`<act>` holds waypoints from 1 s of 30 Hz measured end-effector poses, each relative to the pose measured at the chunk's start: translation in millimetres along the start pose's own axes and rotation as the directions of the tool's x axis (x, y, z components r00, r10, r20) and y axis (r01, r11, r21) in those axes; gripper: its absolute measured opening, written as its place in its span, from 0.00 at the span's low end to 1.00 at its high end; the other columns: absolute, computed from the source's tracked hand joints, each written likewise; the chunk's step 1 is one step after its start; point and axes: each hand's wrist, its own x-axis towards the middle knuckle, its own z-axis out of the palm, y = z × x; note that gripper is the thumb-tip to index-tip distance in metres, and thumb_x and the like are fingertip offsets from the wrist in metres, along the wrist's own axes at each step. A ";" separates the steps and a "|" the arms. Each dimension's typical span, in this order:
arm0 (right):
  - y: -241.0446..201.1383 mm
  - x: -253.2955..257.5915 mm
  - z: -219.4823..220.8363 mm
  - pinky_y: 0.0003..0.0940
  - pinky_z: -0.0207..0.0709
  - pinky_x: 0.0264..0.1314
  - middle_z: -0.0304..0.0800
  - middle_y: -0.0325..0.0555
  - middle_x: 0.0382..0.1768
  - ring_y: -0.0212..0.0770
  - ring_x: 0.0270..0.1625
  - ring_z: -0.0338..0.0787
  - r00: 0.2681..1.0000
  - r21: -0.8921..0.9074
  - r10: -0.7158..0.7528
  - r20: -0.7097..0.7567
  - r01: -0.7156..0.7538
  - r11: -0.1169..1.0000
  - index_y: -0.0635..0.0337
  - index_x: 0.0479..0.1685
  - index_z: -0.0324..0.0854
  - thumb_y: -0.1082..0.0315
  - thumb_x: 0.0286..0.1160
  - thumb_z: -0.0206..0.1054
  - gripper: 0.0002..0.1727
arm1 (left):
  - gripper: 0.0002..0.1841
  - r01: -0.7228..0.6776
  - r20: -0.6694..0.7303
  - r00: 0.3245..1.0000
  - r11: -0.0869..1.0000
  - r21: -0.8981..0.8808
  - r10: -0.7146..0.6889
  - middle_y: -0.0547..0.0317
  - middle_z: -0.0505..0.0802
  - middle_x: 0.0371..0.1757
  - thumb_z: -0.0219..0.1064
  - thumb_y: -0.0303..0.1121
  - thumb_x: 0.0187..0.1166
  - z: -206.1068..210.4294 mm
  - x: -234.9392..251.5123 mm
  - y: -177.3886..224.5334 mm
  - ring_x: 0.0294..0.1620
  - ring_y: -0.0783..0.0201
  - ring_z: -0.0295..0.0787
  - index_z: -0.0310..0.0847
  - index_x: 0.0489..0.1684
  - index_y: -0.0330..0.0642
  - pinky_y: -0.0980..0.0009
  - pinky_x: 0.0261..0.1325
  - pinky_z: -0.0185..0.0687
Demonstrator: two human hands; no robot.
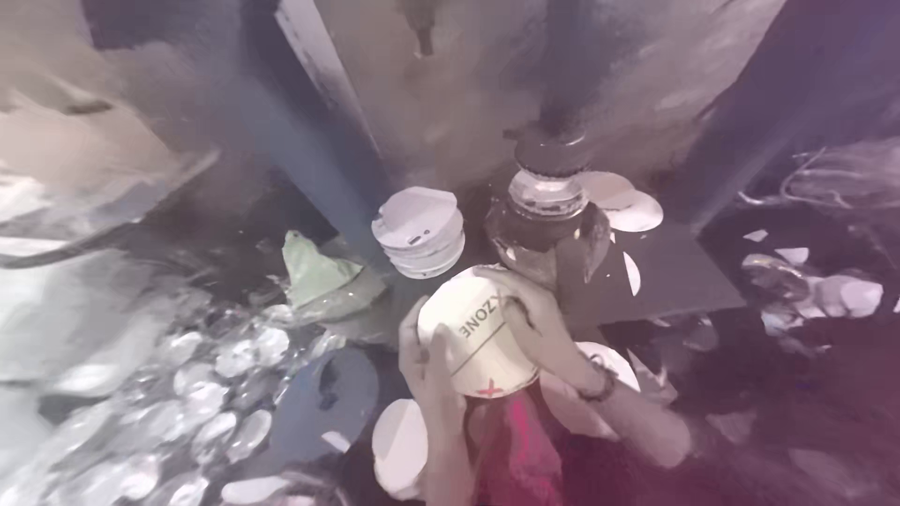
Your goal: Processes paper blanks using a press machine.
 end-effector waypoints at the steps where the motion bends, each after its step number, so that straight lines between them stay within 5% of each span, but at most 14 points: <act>1: 7.3 -2.9 2.7 0.34 0.83 0.63 0.94 0.55 0.56 0.38 0.58 0.92 0.988 -0.013 -0.056 -0.143 0.055 0.998 0.69 0.64 0.86 0.77 0.74 0.52 0.23 | 0.26 -0.006 0.044 0.999 0.999 -0.037 0.007 0.53 0.84 0.64 0.50 0.22 0.75 4.5 -0.9 0.2 0.55 0.73 0.87 0.63 0.75 0.24 0.76 0.56 0.86; 3: 24.8 1.7 -4.3 0.28 0.84 0.58 0.94 0.50 0.49 0.31 0.52 0.91 0.973 0.053 -0.047 -0.228 0.060 0.997 0.69 0.55 0.88 0.77 0.75 0.51 0.20 | 0.31 0.019 0.150 0.989 0.988 -0.155 0.005 0.57 0.80 0.67 0.49 0.21 0.71 8.1 -1.3 2.8 0.60 0.74 0.85 0.54 0.80 0.28 0.75 0.59 0.85; 5: 34.6 5.0 -19.8 0.29 0.83 0.58 0.93 0.44 0.50 0.28 0.51 0.89 0.990 0.125 0.078 -0.117 -0.064 0.990 0.64 0.58 0.87 0.75 0.79 0.51 0.19 | 0.36 0.108 0.274 0.961 0.970 -0.217 -0.045 0.58 0.79 0.70 0.54 0.20 0.70 5.1 -9.5 3.9 0.62 0.72 0.86 0.46 0.84 0.32 0.71 0.61 0.87; 7: 38.7 16.0 -36.9 0.30 0.83 0.58 0.93 0.44 0.53 0.29 0.53 0.89 0.999 0.081 0.051 0.011 -0.052 0.995 0.63 0.60 0.87 0.72 0.81 0.52 0.19 | 0.40 0.131 0.330 0.941 0.981 -0.142 -0.078 0.54 0.75 0.76 0.57 0.21 0.70 1.8 -13.6 -0.7 0.65 0.71 0.84 0.41 0.88 0.31 0.72 0.62 0.87; 10: 42.4 35.2 -63.0 0.41 0.84 0.62 0.92 0.51 0.56 0.42 0.58 0.90 0.987 -0.241 -0.141 -0.081 0.118 0.963 0.62 0.59 0.89 0.69 0.83 0.59 0.15 | 0.38 0.115 0.193 0.976 0.990 -0.077 -0.099 0.53 0.78 0.73 0.52 0.18 0.69 0.9 -17.0 -5.1 0.60 0.72 0.87 0.47 0.87 0.31 0.73 0.58 0.88; 13: 54.6 56.6 -89.5 0.57 0.80 0.64 0.90 0.57 0.55 0.58 0.60 0.88 0.924 -0.633 -0.302 -0.237 0.089 0.769 0.61 0.59 0.88 0.71 0.81 0.66 0.13 | 0.38 0.115 0.049 0.993 0.990 -0.081 -0.111 0.57 0.81 0.69 0.51 0.18 0.71 -5.5 -11.6 -4.9 0.57 0.74 0.88 0.47 0.89 0.36 0.74 0.55 0.88; 15: 71.2 72.7 -101.3 0.59 0.78 0.53 0.91 0.59 0.54 0.63 0.53 0.88 0.875 -0.789 -0.404 -0.267 0.042 0.612 0.57 0.67 0.87 0.67 0.78 0.69 0.19 | 0.38 0.077 0.022 0.997 0.995 -0.060 -0.075 0.55 0.78 0.71 0.49 0.17 0.70 -9.9 -5.9 -1.8 0.60 0.75 0.86 0.44 0.88 0.33 0.75 0.58 0.86; 18: 86.2 79.2 -104.4 0.67 0.75 0.55 0.83 0.63 0.66 0.69 0.60 0.85 0.930 -0.849 -0.291 -0.225 -0.041 0.527 0.45 0.90 0.66 0.54 0.82 0.66 0.35 | 0.38 0.062 0.015 0.998 0.995 -0.076 -0.061 0.54 0.76 0.74 0.46 0.16 0.71 -14.6 -2.8 0.9 0.63 0.75 0.84 0.41 0.89 0.33 0.76 0.60 0.85; 20: 100.7 75.1 -100.7 0.67 0.73 0.57 0.81 0.61 0.70 0.68 0.62 0.84 0.931 -0.854 -0.282 -0.233 -0.058 0.516 0.39 0.92 0.62 0.52 0.82 0.66 0.36 | 0.38 0.078 0.010 0.997 0.993 -0.087 -0.078 0.54 0.77 0.73 0.46 0.16 0.71 -16.0 -3.7 1.9 0.61 0.75 0.85 0.41 0.89 0.34 0.76 0.59 0.86; 23: 112.2 70.4 -97.2 0.61 0.74 0.53 0.85 0.59 0.64 0.63 0.55 0.87 0.884 -0.888 -0.403 -0.238 -0.030 0.458 0.42 0.85 0.72 0.62 0.83 0.64 0.29 | 0.39 0.116 0.039 0.993 0.984 -0.134 -0.111 0.59 0.78 0.71 0.47 0.15 0.70 -19.4 -7.4 1.6 0.59 0.75 0.87 0.41 0.89 0.37 0.75 0.56 0.88; 26: 112.4 74.9 -101.7 0.58 0.79 0.48 0.90 0.58 0.56 0.62 0.51 0.90 0.837 -0.914 -0.510 -0.197 0.031 0.404 0.54 0.58 0.88 0.74 0.73 0.68 0.15 | 0.40 0.114 0.067 0.992 0.976 -0.187 -0.103 0.60 0.79 0.72 0.48 0.16 0.70 -23.2 -9.1 -0.8 0.59 0.73 0.88 0.41 0.89 0.38 0.73 0.56 0.89; 30: 107.2 83.8 -108.1 0.53 0.79 0.47 0.92 0.52 0.46 0.56 0.47 0.90 0.805 -0.916 -0.579 -0.125 0.130 0.378 0.56 0.46 0.91 0.74 0.74 0.68 0.09 | 0.40 0.111 0.070 0.992 0.980 -0.165 -0.101 0.60 0.79 0.71 0.48 0.17 0.71 -27.7 -9.0 8.0 0.59 0.73 0.88 0.39 0.90 0.39 0.73 0.56 0.89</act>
